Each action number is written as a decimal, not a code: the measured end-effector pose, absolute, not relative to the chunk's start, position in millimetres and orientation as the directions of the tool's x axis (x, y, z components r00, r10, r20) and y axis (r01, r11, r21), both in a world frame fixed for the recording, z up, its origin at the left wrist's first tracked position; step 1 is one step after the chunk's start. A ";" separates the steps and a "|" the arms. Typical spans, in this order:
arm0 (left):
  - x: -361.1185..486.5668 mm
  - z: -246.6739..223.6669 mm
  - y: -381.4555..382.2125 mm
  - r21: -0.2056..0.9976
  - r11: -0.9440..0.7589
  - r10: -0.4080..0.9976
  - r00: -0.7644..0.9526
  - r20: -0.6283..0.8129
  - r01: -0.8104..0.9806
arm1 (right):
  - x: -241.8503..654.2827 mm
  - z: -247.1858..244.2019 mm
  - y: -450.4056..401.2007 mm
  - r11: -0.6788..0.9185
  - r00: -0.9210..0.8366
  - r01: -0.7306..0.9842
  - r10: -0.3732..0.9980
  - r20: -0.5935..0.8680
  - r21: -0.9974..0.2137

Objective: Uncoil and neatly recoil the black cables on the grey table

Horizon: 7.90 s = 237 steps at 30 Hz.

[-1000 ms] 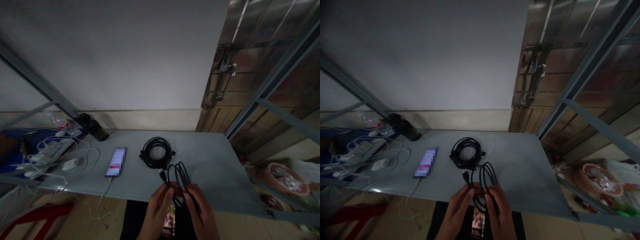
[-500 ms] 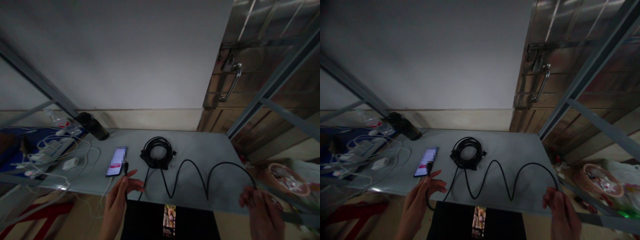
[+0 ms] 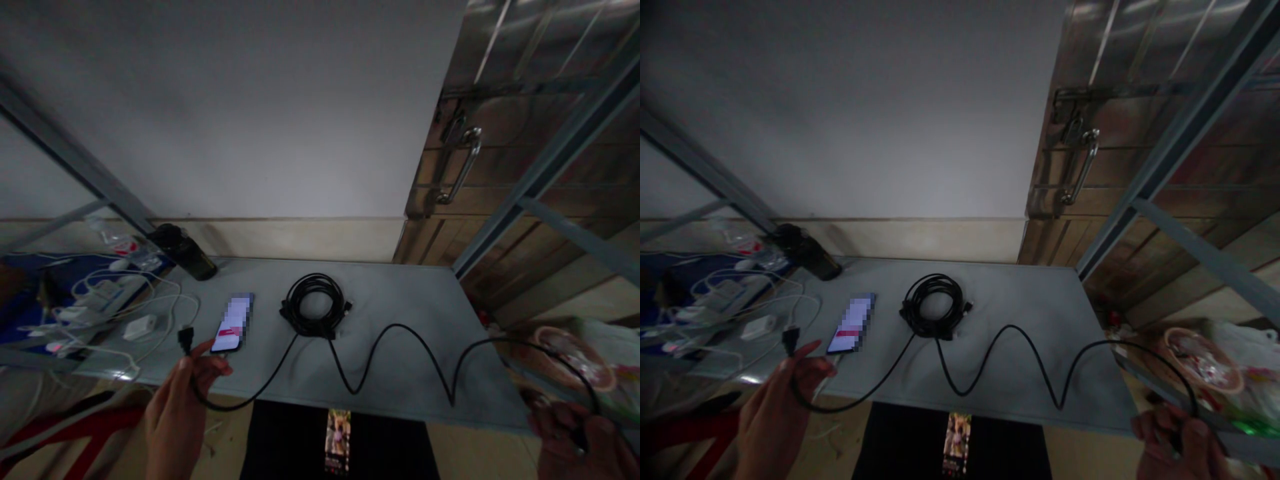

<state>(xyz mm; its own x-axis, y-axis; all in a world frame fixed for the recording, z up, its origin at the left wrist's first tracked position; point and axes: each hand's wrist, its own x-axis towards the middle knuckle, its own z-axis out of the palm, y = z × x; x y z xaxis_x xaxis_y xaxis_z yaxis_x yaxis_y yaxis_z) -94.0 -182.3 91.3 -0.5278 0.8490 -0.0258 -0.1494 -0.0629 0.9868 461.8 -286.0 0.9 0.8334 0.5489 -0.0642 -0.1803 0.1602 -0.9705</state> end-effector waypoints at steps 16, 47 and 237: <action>-95.7 86.6 -182.8 0.988 -0.066 0.844 -0.537 -0.021 -0.142 | 468.4 -8.9 -287.9 0.231 0.833 -0.155 0.553 -0.001 -0.960; 85.3 71.3 -186.4 0.684 0.499 0.863 0.240 -0.444 -0.532 | 233.8 -3.9 -249.2 0.504 -0.233 0.419 0.864 0.447 -0.756; -46.0 -43.6 -134.0 0.557 -0.365 0.846 0.016 0.533 0.746 | 337.6 -82.4 -240.4 0.066 0.186 0.954 0.632 0.752 -0.291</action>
<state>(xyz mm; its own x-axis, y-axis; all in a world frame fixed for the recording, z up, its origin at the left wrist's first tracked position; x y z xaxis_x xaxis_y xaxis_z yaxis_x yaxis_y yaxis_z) -46.0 -134.0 -43.6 0.0160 0.8461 0.5328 0.7461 -0.3649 0.5569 337.6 -240.4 -82.4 0.1856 0.6319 0.7525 0.9544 0.0662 -0.2910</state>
